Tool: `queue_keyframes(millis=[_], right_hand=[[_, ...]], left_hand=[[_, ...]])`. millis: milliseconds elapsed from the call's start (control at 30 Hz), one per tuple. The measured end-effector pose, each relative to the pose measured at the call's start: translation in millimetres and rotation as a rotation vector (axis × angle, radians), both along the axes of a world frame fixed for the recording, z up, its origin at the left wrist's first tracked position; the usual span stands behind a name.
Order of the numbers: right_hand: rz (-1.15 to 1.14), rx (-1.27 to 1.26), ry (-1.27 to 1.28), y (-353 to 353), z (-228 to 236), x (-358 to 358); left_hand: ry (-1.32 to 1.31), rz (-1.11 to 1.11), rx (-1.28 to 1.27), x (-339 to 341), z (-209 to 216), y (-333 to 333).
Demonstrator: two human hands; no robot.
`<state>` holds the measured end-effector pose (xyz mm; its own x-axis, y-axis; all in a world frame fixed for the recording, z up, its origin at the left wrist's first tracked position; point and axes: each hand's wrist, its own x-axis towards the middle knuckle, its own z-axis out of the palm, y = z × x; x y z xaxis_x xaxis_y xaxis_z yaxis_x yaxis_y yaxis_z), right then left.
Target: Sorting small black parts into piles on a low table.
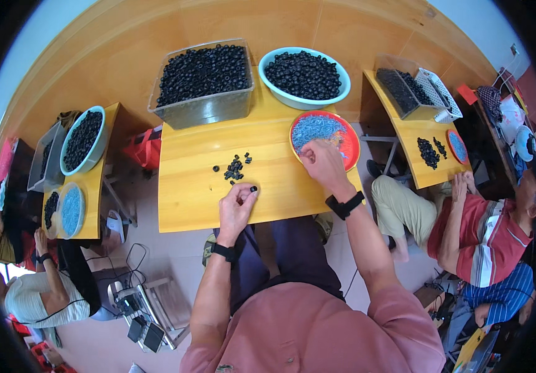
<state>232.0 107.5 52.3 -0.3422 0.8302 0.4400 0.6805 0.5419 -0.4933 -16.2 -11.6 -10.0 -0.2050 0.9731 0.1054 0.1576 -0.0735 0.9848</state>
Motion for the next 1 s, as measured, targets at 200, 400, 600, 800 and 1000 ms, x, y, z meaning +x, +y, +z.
queue_keyframes(millis=[200, 400, 600, 800, 1000], right_hand=[[0.162, 0.015, 0.133, -52.7, -12.3, -60.7], [0.216, 0.045, 0.167, -71.8, -32.2, -95.3], [0.207, 0.033, 0.191, -72.4, -36.4, -97.8], [0.225, 0.063, 0.21, -68.7, -38.6, -96.1], [0.126, -0.254, 0.486, -62.4, -63.3, -96.7]], left_hand=[[-0.239, -0.037, 0.015, -4.3, -14.9, 9.1], [-0.431, -0.043, 0.005, -3.7, -0.6, 7.4], [-0.439, -0.049, -0.005, -7.7, 0.4, 8.8], [-0.386, -0.019, -0.006, -4.6, -1.5, 9.5], [-0.018, 0.088, -0.004, 7.3, 2.4, 2.6]])
